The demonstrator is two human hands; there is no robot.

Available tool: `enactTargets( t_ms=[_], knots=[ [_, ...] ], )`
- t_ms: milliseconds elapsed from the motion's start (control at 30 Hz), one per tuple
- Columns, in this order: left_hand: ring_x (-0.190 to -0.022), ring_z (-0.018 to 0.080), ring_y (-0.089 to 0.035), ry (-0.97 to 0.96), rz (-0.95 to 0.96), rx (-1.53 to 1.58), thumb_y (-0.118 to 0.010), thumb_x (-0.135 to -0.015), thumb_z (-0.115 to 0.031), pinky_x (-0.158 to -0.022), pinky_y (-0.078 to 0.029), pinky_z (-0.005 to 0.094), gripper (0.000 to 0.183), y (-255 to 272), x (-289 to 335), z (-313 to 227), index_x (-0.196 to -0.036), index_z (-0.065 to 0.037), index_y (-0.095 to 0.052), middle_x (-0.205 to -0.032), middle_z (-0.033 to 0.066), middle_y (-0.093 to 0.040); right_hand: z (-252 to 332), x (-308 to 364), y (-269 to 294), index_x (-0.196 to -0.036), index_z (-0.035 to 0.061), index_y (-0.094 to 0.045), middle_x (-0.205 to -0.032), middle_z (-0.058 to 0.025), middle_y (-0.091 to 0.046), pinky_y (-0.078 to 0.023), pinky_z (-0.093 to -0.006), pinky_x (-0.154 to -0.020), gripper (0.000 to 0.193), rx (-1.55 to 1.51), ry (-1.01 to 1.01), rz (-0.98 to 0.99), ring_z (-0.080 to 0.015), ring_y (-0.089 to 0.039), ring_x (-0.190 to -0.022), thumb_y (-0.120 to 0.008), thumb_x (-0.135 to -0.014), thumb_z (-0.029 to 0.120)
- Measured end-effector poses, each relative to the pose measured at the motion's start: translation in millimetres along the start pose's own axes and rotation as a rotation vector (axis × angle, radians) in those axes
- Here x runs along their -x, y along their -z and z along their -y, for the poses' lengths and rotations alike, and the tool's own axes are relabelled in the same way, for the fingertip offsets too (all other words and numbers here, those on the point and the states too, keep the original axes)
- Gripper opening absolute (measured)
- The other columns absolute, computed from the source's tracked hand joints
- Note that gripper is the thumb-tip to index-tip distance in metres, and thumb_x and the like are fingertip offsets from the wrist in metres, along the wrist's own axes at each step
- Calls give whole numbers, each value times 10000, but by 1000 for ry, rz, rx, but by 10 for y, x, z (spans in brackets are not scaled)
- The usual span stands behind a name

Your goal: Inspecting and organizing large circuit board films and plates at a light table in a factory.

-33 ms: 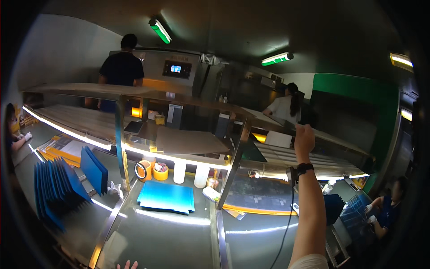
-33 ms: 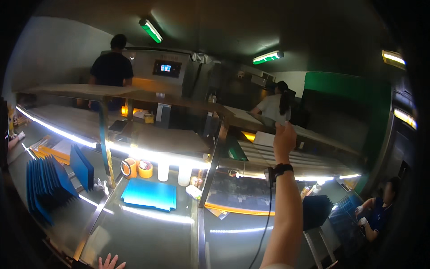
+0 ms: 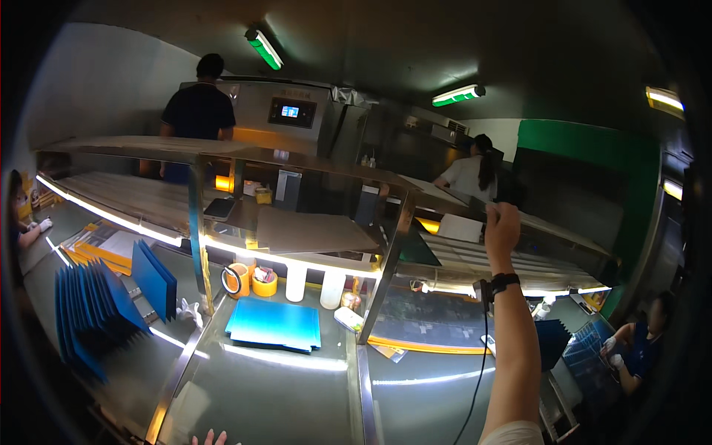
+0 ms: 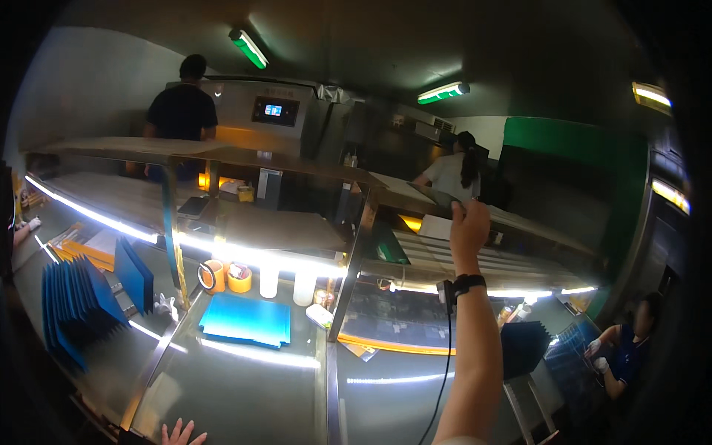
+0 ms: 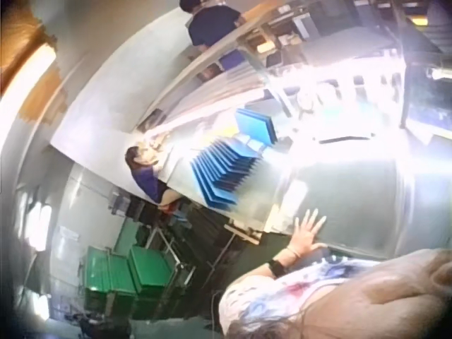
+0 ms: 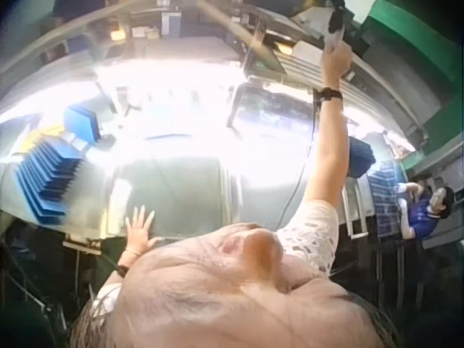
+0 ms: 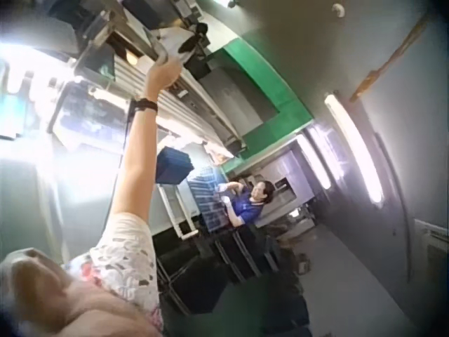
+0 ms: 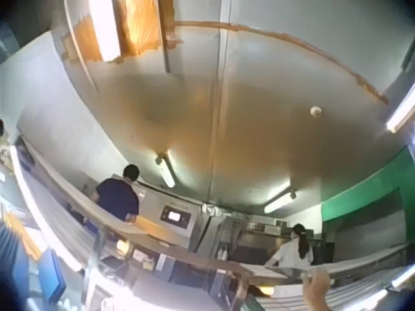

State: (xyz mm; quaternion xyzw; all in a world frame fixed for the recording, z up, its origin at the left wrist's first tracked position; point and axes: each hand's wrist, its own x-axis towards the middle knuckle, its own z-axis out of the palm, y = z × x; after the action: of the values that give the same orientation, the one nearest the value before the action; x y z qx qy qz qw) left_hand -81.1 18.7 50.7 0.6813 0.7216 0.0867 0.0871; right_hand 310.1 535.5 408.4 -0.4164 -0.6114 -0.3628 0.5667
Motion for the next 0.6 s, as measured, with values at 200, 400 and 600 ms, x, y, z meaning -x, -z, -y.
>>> enactTargets(
  t_ms=[200, 400, 600],
  knots=[
    [-1377, 383, -105, 5, 47, 6, -734, -637, -489, -1066, -107, 609, 946, 151, -197, -66, -1413, -153, -311, -1497, 177, -153, -246, 32, -262, -1042, 38, -583, -1047, -155, -599, -291, -609, -988, 302, 96, 46, 347, -330, -524, -1070, -448, -914, 276],
    [-1376, 381, -109, 43, 21, 34, -729, -642, -490, -1072, -98, 609, 933, 141, -70, -40, -1413, -170, -313, -1496, 174, -158, 246, 103, -232, -1043, 91, -575, -1021, -146, -611, -377, -498, -923, 258, -129, 158, 198, -309, -534, -1073, -496, -885, 279],
    [-1344, 368, -218, -33, -9, -46, -630, -723, -567, -1037, -169, 607, 780, 186, -160, -22, -1355, -172, -402, -1448, 167, -276, 308, 1195, -670, -1143, 114, -583, -1043, -154, -632, -451, -400, -817, 500, -302, 106, 740, -319, -591, -994, -577, -803, 481]
  ],
)
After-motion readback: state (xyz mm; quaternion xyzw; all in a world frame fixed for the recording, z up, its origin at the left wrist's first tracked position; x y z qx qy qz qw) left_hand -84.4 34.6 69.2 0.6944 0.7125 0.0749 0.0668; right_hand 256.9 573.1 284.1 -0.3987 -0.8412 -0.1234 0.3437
